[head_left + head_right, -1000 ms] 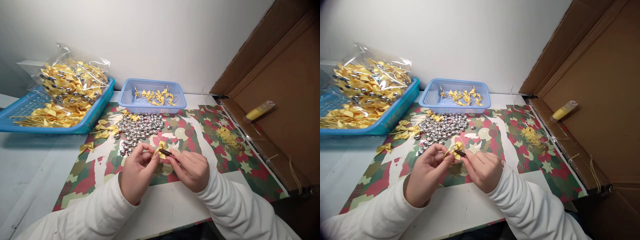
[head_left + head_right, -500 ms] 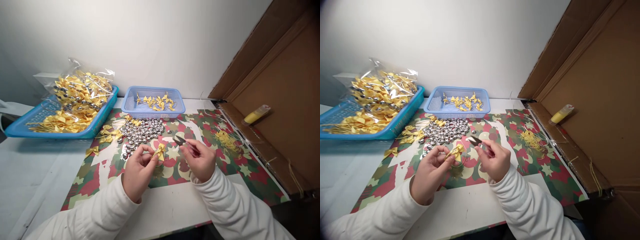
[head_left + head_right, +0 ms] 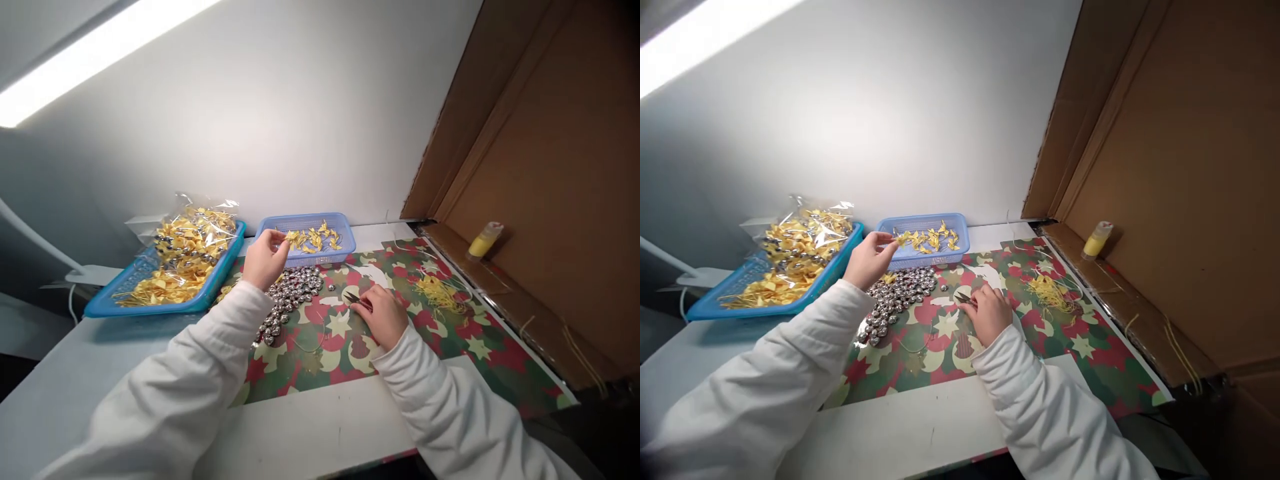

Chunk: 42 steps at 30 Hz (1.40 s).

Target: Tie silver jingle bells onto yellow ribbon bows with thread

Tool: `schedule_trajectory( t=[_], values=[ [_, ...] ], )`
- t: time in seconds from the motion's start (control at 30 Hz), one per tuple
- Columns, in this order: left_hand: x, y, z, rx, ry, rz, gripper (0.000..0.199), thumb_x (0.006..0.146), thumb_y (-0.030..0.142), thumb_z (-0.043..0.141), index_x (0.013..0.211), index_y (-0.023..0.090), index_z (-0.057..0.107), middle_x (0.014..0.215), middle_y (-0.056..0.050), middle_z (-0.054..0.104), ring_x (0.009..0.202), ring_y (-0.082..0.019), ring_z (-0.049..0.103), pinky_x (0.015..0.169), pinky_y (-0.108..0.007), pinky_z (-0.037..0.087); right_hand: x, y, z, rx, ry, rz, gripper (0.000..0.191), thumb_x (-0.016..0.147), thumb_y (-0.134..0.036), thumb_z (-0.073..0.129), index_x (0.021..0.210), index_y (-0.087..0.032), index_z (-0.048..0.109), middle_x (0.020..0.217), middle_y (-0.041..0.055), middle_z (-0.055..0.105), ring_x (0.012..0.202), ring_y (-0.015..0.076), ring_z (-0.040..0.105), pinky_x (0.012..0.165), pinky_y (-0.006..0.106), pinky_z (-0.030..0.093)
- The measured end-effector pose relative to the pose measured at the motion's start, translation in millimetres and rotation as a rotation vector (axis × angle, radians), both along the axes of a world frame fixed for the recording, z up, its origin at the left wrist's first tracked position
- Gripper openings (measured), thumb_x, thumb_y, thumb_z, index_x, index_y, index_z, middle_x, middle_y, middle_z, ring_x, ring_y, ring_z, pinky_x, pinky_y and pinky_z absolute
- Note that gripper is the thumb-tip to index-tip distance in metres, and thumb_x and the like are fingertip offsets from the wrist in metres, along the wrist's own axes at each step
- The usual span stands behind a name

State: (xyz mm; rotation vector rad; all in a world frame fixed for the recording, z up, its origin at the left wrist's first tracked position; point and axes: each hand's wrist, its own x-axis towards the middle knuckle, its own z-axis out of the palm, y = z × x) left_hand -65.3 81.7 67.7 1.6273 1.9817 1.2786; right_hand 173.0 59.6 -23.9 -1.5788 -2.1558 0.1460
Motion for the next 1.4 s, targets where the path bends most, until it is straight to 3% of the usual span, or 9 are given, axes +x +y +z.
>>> schedule_trajectory(
  t=[0.07, 0.17, 0.37, 0.6, 0.7, 0.87, 1.1, 1.27, 1.4],
  values=[
    [-1.9, 7.7, -2.7, -0.021, 0.081, 0.036, 0.029, 0.078, 0.035, 0.057, 0.097, 0.012, 0.057, 0.108, -0.016, 0.065, 0.108, -0.035, 0.058, 0.094, -0.048, 0.042, 0.8, 1.8, 1.3, -0.038, -0.016, -0.032, 0.016, 0.085, -0.035, 0.067, 0.079, -0.02, 0.069, 0.087, 0.0053, 0.068, 0.084, 0.0215, 0.06, 0.073, 0.033, 0.039],
    [0.8, -7.6, -9.5, -0.05, 0.2, -0.019, 0.037, 0.076, 0.035, 0.059, 0.105, 0.013, 0.057, 0.121, -0.02, 0.058, 0.119, -0.039, 0.048, 0.101, -0.056, 0.034, 2.1, 4.7, 2.3, -0.068, -0.006, -0.068, 0.014, 0.082, -0.034, 0.071, 0.079, -0.02, 0.07, 0.087, 0.0059, 0.068, 0.087, 0.0239, 0.059, 0.077, 0.036, 0.038],
    [3.4, -56.5, -24.1, -0.174, 0.372, -0.377, 0.016, 0.074, 0.037, 0.061, 0.073, 0.021, 0.063, 0.082, -0.006, 0.066, 0.083, -0.026, 0.06, 0.078, -0.039, 0.047, 2.8, 6.5, -0.8, -0.063, 0.029, -0.068, 0.007, 0.079, -0.027, 0.072, 0.08, -0.02, 0.071, 0.089, 0.0081, 0.069, 0.091, 0.0254, 0.057, 0.076, 0.037, 0.037],
    [1.6, -78.7, -52.8, -0.186, 0.445, -0.397, 0.018, 0.081, 0.034, 0.053, 0.075, 0.02, 0.062, 0.086, -0.008, 0.065, 0.084, -0.026, 0.058, 0.075, -0.039, 0.046, -3.7, 0.7, 16.1, -0.024, 0.176, -0.002, 0.004, 0.079, -0.021, 0.068, 0.082, -0.019, 0.069, 0.087, 0.005, 0.067, 0.087, 0.0227, 0.058, 0.076, 0.034, 0.041],
    [-1.7, -86.4, -56.8, -0.247, 0.494, -0.471, 0.014, 0.079, 0.032, 0.057, 0.077, 0.02, 0.063, 0.084, -0.008, 0.064, 0.081, -0.025, 0.058, 0.073, -0.038, 0.046, -8.6, 0.2, 32.1, -0.012, 0.252, 0.123, 0.004, 0.079, -0.018, 0.066, 0.082, -0.019, 0.067, 0.086, 0.0036, 0.067, 0.086, 0.0209, 0.058, 0.076, 0.032, 0.042],
    [-7.1, -93.1, -56.3, -0.333, 0.572, -0.637, 0.018, 0.068, 0.028, 0.069, 0.083, 0.02, 0.066, 0.084, -0.006, 0.062, 0.079, -0.024, 0.055, 0.07, -0.035, 0.044, -22.1, 1.7, 45.4, -0.104, 0.16, 0.272, 0.007, 0.077, -0.013, 0.07, 0.081, -0.017, 0.067, 0.086, 0.0036, 0.068, 0.087, 0.0208, 0.059, 0.078, 0.033, 0.042],
    [-15.8, -92.1, -54.3, -0.253, 0.618, -0.579, 0.012, 0.069, 0.024, 0.064, 0.08, 0.019, 0.061, 0.083, -0.006, 0.06, 0.078, -0.024, 0.052, 0.069, -0.035, 0.04, -53.4, -19.2, 23.4, -0.157, -0.012, 0.642, 0.024, 0.073, -0.034, 0.08, 0.087, -0.02, 0.067, 0.094, 0.0026, 0.067, 0.096, 0.0221, 0.056, 0.083, 0.037, 0.038],
    [-25.0, -89.5, -58.7, -0.08, 0.489, -0.458, 0.014, 0.07, 0.011, 0.049, 0.078, 0.018, 0.058, 0.081, -0.006, 0.059, 0.078, -0.022, 0.053, 0.071, -0.034, 0.043, -64.4, -33.3, 8.6, -0.114, -0.168, 0.676, 0.017, 0.087, -0.035, 0.066, 0.09, -0.018, 0.064, 0.098, 0.0036, 0.067, 0.099, 0.0231, 0.054, 0.085, 0.041, 0.033],
    [-28.2, -87.2, -62.4, -0.096, 0.504, -0.396, 0.017, 0.068, 0.01, 0.05, 0.078, 0.017, 0.061, 0.082, -0.007, 0.06, 0.08, -0.024, 0.055, 0.073, -0.037, 0.045, -69.1, -38.4, 2.7, -0.08, -0.227, 0.663, 0.011, 0.092, -0.026, 0.06, 0.09, -0.016, 0.063, 0.095, 0.0056, 0.067, 0.096, 0.0221, 0.054, 0.083, 0.039, 0.031]
  ],
)
